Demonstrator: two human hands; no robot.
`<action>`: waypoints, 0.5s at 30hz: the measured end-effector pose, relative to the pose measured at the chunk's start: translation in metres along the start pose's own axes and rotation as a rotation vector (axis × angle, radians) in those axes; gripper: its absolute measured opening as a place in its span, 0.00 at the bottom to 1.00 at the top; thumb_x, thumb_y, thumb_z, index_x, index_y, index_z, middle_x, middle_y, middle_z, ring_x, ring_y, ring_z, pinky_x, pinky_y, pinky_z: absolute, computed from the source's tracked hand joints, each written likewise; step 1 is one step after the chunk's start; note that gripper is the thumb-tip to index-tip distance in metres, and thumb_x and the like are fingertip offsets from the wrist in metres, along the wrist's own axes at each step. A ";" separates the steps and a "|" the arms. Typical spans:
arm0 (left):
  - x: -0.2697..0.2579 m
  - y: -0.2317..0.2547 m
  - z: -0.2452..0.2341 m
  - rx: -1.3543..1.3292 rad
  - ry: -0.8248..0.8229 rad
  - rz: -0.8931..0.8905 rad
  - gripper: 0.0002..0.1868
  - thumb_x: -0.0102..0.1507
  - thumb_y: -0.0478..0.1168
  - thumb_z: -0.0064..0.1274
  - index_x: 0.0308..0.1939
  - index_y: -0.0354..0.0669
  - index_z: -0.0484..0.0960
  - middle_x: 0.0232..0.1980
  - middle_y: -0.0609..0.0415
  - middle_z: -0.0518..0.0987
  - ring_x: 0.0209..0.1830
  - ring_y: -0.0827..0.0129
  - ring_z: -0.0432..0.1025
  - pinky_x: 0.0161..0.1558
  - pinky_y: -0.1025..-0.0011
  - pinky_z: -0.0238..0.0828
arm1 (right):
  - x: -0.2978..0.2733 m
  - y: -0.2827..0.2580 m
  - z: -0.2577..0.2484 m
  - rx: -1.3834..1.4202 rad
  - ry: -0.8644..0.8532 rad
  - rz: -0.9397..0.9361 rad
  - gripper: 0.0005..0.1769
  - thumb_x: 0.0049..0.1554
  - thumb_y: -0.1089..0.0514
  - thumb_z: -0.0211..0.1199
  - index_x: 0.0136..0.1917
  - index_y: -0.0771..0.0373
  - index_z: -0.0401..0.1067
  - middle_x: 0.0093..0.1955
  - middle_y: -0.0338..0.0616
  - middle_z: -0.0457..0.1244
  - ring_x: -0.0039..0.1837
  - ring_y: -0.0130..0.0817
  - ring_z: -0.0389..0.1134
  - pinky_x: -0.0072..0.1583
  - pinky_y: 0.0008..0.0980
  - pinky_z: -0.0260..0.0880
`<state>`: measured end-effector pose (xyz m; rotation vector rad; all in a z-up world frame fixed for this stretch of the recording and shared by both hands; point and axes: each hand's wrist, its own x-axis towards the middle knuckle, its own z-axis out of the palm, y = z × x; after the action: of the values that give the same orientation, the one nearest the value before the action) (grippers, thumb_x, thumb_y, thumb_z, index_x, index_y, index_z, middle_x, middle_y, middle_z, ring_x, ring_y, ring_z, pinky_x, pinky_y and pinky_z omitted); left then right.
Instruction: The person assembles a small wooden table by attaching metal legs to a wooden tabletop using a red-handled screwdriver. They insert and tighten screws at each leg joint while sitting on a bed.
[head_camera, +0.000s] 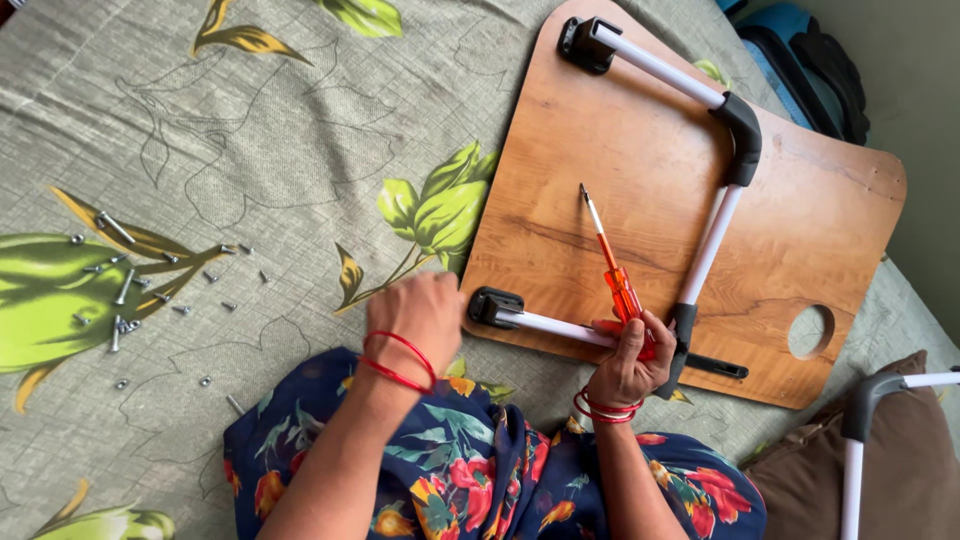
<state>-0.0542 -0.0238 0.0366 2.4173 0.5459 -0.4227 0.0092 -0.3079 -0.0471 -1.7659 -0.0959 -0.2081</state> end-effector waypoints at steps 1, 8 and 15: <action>0.000 -0.004 -0.001 0.004 0.028 0.011 0.12 0.65 0.47 0.54 0.40 0.42 0.82 0.42 0.45 0.83 0.42 0.48 0.79 0.41 0.51 0.76 | -0.001 0.000 -0.001 -0.019 0.001 0.003 0.11 0.72 0.58 0.54 0.63 0.66 0.65 0.51 0.54 0.70 0.43 0.36 0.73 0.47 0.30 0.75; 0.024 0.003 0.013 0.160 -0.469 -0.057 0.26 0.55 0.58 0.69 0.45 0.43 0.85 0.48 0.45 0.83 0.51 0.54 0.79 0.51 0.59 0.77 | -0.003 -0.005 -0.002 -0.064 -0.005 -0.032 0.12 0.73 0.58 0.54 0.65 0.67 0.65 0.52 0.53 0.69 0.45 0.36 0.73 0.50 0.31 0.75; 0.038 -0.004 0.030 0.161 -0.384 -0.059 0.26 0.55 0.58 0.69 0.42 0.40 0.87 0.46 0.44 0.84 0.50 0.54 0.79 0.50 0.61 0.77 | 0.002 -0.008 0.004 -0.009 -0.002 -0.014 0.12 0.72 0.58 0.54 0.64 0.68 0.64 0.54 0.53 0.69 0.45 0.36 0.73 0.48 0.34 0.77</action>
<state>-0.0283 -0.0293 -0.0033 2.3869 0.4252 -0.9633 0.0103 -0.3021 -0.0398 -1.7747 -0.1092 -0.2175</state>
